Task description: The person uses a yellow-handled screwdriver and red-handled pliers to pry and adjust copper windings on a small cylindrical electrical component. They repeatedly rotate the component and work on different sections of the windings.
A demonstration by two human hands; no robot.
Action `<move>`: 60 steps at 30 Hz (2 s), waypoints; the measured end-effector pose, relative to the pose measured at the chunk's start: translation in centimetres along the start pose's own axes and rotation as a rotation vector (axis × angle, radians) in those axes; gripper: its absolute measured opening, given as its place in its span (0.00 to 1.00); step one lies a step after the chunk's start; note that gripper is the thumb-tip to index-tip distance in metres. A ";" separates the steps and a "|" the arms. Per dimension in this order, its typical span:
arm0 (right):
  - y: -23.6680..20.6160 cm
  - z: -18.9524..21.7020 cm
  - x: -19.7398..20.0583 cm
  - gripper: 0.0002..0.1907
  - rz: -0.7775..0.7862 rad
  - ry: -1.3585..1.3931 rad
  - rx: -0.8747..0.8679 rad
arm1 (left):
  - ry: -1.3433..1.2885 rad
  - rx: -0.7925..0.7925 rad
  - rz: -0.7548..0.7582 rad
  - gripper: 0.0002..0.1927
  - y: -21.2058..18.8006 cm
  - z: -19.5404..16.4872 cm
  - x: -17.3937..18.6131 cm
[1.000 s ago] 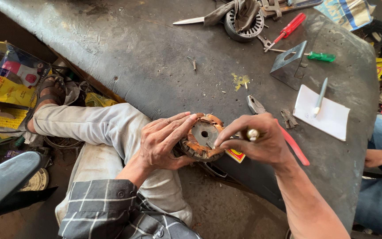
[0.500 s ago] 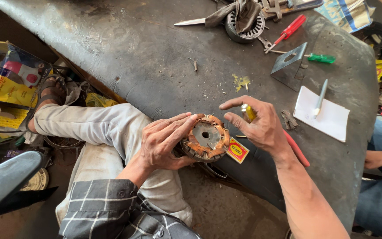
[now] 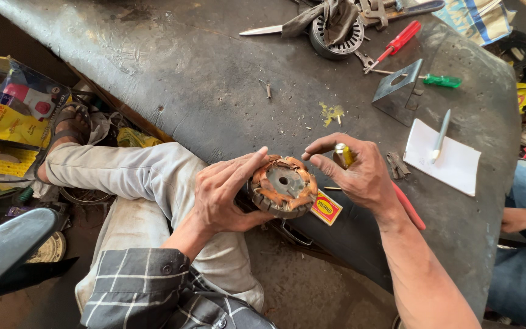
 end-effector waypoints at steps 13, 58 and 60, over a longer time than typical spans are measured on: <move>-1.7 1.0 0.3 0.11 -0.073 0.032 0.185 | -0.059 0.105 -0.006 0.50 1.0 -0.1 -0.4; 0.0 -0.2 -0.9 0.50 0.483 0.073 -0.119 | -0.096 -0.007 0.003 0.65 -2.8 2.1 -3.8; 0.6 0.6 -0.8 0.49 0.456 -0.021 0.170 | -0.084 0.022 0.006 0.67 -2.8 2.1 -4.1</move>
Point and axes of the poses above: each hand's wrist, its own y-axis towards the middle knuckle, its own x-axis out of the back of the hand, z = x × y, the point moved 4 cm from there along y, towards the middle knuckle, and after that the axes turned 14 degrees about x, right-handed, at the moved point
